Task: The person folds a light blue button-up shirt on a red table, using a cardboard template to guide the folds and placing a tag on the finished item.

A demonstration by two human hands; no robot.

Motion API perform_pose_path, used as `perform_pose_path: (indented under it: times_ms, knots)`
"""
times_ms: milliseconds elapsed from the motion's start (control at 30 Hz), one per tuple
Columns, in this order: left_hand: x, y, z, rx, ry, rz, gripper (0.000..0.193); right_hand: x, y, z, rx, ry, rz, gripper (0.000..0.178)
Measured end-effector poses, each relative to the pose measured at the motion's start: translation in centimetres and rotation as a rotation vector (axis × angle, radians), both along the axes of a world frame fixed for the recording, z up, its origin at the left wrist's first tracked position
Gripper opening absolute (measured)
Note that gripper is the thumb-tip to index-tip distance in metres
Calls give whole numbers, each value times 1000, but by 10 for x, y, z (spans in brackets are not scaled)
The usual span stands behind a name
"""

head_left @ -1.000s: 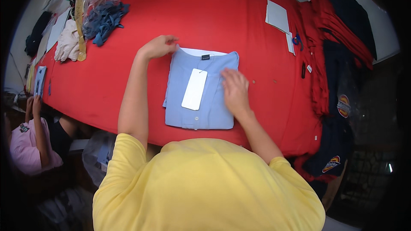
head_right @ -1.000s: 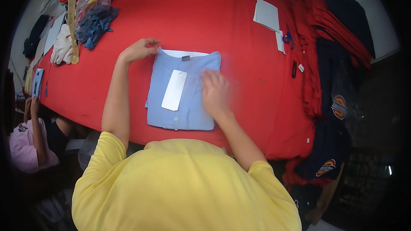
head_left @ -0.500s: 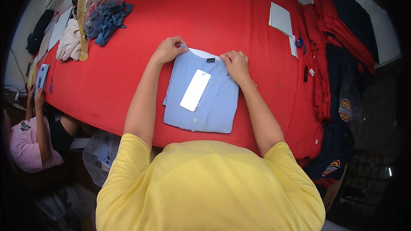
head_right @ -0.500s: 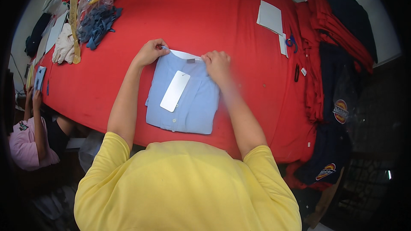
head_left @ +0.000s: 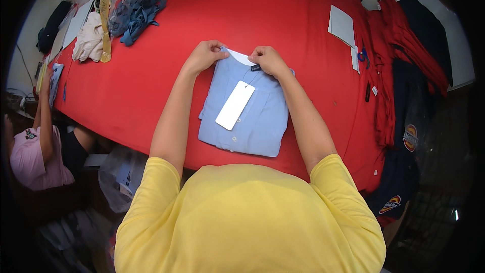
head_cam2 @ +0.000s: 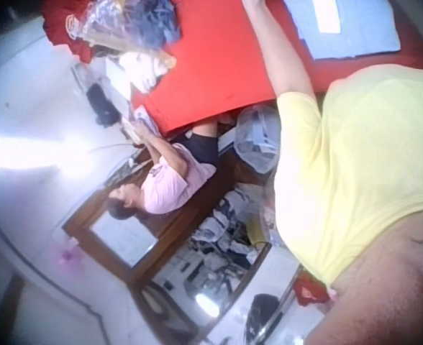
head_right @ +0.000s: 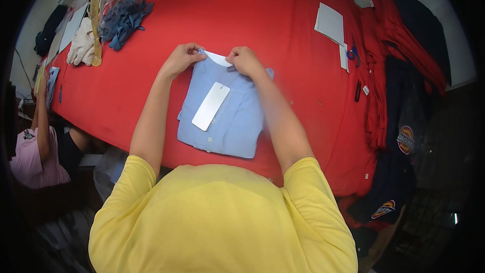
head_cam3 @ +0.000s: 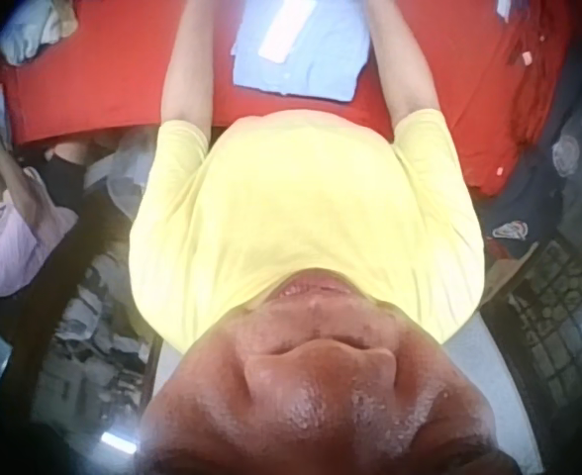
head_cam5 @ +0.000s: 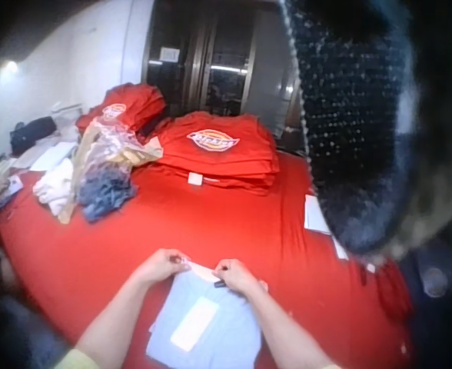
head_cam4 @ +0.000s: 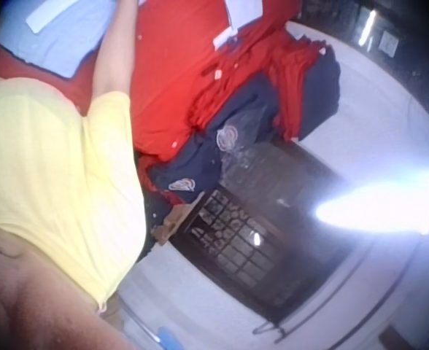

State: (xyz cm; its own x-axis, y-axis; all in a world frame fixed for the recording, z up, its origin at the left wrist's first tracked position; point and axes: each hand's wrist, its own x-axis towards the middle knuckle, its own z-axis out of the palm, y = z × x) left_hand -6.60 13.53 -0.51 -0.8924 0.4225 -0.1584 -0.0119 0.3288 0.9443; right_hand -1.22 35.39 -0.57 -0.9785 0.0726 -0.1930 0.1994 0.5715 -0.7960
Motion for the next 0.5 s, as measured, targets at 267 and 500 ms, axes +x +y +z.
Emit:
perform_pose_path:
  times_ms: [267,500]
  knots:
    - [1,17,-5,-275,301,13,26,19,0,9,191,221,0,22]
    - [76,-5,35,-424,424,51,42,107,13,28,454,469,-130,19]
